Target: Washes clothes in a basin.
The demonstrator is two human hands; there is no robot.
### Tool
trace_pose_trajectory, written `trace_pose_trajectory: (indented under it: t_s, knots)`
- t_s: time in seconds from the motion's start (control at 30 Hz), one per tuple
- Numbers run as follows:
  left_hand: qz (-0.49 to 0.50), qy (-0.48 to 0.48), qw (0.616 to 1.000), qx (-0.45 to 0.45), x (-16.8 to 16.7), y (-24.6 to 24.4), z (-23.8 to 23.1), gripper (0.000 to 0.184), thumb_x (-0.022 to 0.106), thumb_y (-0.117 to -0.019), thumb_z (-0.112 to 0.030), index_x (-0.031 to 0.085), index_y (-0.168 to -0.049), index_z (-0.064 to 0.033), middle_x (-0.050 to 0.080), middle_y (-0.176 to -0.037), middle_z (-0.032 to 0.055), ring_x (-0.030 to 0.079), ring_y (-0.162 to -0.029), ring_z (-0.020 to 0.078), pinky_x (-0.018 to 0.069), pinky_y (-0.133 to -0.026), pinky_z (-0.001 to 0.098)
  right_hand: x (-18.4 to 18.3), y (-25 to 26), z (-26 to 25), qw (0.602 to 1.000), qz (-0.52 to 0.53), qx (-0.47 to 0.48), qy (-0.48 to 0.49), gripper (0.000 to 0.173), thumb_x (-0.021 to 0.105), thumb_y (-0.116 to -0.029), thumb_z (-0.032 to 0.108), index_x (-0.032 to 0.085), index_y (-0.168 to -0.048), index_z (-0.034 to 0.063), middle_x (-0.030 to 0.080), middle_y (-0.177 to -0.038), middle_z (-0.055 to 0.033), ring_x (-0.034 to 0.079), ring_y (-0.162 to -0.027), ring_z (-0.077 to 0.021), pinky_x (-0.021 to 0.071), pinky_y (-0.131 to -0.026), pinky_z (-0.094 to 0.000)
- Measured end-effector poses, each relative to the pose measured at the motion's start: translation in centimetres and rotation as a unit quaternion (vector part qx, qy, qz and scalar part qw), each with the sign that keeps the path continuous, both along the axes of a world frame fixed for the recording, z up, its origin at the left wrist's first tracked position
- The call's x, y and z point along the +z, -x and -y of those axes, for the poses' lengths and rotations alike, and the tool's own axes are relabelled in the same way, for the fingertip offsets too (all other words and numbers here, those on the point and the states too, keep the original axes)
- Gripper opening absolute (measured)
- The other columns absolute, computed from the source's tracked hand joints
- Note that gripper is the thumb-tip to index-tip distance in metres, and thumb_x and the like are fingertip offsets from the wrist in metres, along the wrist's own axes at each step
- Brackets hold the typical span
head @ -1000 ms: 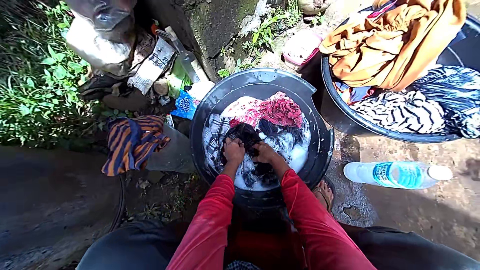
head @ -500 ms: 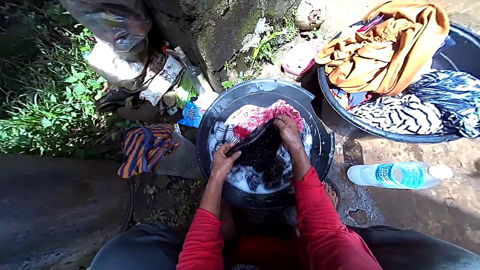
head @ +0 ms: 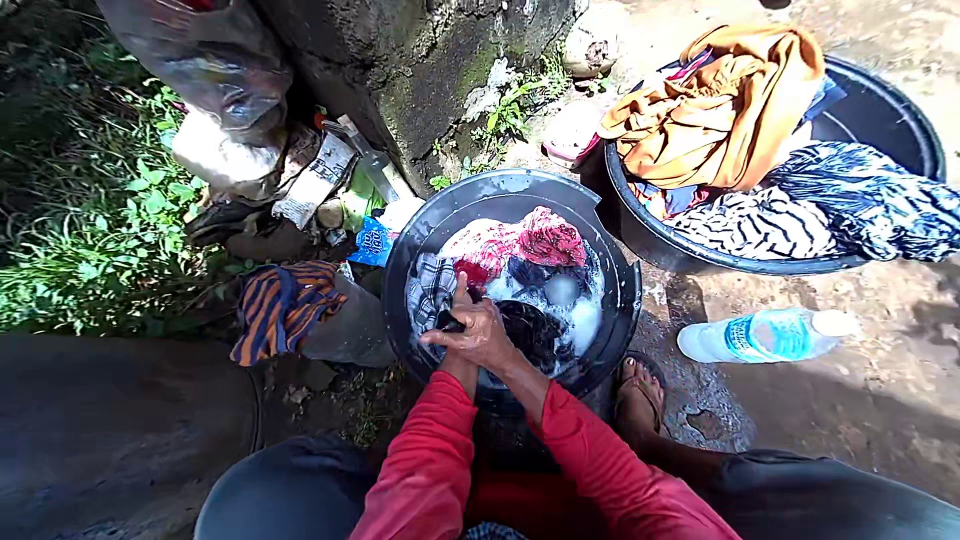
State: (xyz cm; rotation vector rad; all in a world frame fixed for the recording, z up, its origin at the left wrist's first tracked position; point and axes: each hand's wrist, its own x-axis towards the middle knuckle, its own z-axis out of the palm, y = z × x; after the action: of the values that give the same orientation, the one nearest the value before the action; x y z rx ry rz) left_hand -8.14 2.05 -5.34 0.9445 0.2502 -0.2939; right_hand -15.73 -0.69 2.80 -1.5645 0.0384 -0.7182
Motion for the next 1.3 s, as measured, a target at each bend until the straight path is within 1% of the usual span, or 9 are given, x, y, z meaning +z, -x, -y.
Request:
trace_pose_trajectory:
  t_s: [0.13,0.33,0.43,0.53,0.67,0.87,1.0,1.17,1.3]
  knots:
    - [-0.095,-0.21,0.968,-0.095,9.0,5.6,1.8,0.031,0.046,-0.1076,-0.031,0.063,-0.115,-0.0052,0.067,-0.099,0.0128,0.065,-0.092,0.0244,0.0557,-0.079,0.0468,-2.1,-1.0,5.6,0.974,-0.206,-0.086,-0.051,0.026,0.069,-0.0965,0.022,0.068,-0.086,-0.0021,0.062,-0.074,-0.015,0.058,-0.068,-0.0242,0.0492,-0.064,-0.0465]
    - [-0.048,-0.191,0.97,-0.141,11.4,5.5,0.3,0.026,0.037,-0.1109,-0.012,0.054,-0.122,0.0045,0.059,-0.098,0.0123,0.057,-0.082,0.0154,0.0519,-0.076,0.0299,0.9,0.7,0.9,0.987,-0.101,-0.127,-0.018,0.023,0.074,-0.0872,0.018,0.068,-0.071,0.0019,0.062,-0.063,-0.0024,0.058,-0.059,-0.0067,0.05,-0.06,-0.0299]
    - [-0.054,-0.229,0.968,-0.087,12.8,5.2,-1.5,0.032,0.044,-0.1086,-0.036,0.058,-0.11,-0.0073,0.063,-0.087,0.0077,0.063,-0.076,0.0169,0.0555,-0.068,0.0372,-1.5,-0.3,8.2,0.947,-0.29,-0.138,0.011,0.048,0.067,-0.0983,0.043,0.07,-0.089,-0.0045,0.068,-0.082,-0.0201,0.066,-0.08,-0.0321,0.0516,-0.079,-0.0562]
    - [0.225,-0.513,0.821,-0.105,12.7,3.2,-6.3,0.034,0.054,-0.1057,-0.03,0.065,-0.108,0.0022,0.064,-0.099,0.0158,0.061,-0.094,0.027,0.0496,-0.083,0.05,-1.0,0.4,11.6,0.946,-0.321,-0.029,0.014,0.043,0.069,-0.0984,0.039,0.072,-0.104,-0.0042,0.07,-0.097,-0.0221,0.067,-0.093,-0.0334,0.0514,-0.089,-0.0576]
    - [0.384,-0.537,0.689,-0.298,9.0,5.2,-4.7,0.062,0.085,-0.0769,-0.048,0.07,-0.115,-0.0008,0.069,-0.116,0.0171,0.065,-0.115,0.0288,0.0506,-0.103,0.0513,4.3,0.4,7.4,0.953,-0.216,0.127,0.173,0.033,0.078,-0.091,0.029,0.073,-0.093,-0.0036,0.068,-0.103,-0.0188,0.066,-0.099,-0.0309,0.053,-0.09,-0.0528]
    - [0.17,-0.42,0.85,-0.269,9.4,3.7,-2.3,0.048,0.049,-0.1078,-0.036,0.055,-0.137,0.0007,0.064,-0.128,0.0189,0.061,-0.12,0.0246,0.0486,-0.105,0.047,1.0,1.5,9.9,0.992,-0.011,0.117,0.051,0.037,0.062,-0.0984,0.028,0.072,-0.112,-0.0049,0.067,-0.128,-0.0163,0.064,-0.117,-0.0186,0.0543,-0.097,-0.0345]
    - [0.213,-0.228,0.902,-0.297,17.1,3.3,-4.7,0.043,0.031,-0.1116,-0.039,0.056,-0.136,-0.0131,0.069,-0.119,-0.0006,0.065,-0.11,0.0075,0.0548,-0.097,0.0322,-4.5,2.4,10.7,0.96,-0.23,0.159,0.014,0.078,0.08,-0.0874,0.028,0.045,-0.153,0.0032,0.049,-0.154,-0.0191,0.048,-0.141,-0.0271,0.041,-0.116,-0.0477]
    - [0.296,-0.102,0.903,-0.294,23.4,3.0,-9.1,0.039,0.035,-0.1098,-0.045,0.064,-0.123,-0.0222,0.073,-0.115,-0.0054,0.068,-0.108,0.0071,0.0575,-0.096,0.0307,-2.9,2.7,11.9,0.981,-0.174,0.083,-0.01,0.023,0.058,-0.1037,0.012,0.072,-0.114,-0.0038,0.073,-0.109,-0.0151,0.07,-0.093,-0.0185,0.0578,-0.085,-0.0381]
    - [0.276,-0.014,0.92,-0.278,22.8,2.9,-9.4,0.049,0.024,-0.1106,-0.047,0.064,-0.123,-0.0225,0.073,-0.114,-0.0032,0.069,-0.108,0.0092,0.0586,-0.094,0.0327,1.5,3.5,12.5,0.996,-0.021,0.085,-0.001,0.069,0.059,-0.0973,0.047,0.05,-0.146,-0.0011,0.043,-0.158,-0.0161,0.051,-0.138,-0.0223,0.0522,-0.103,-0.0383]
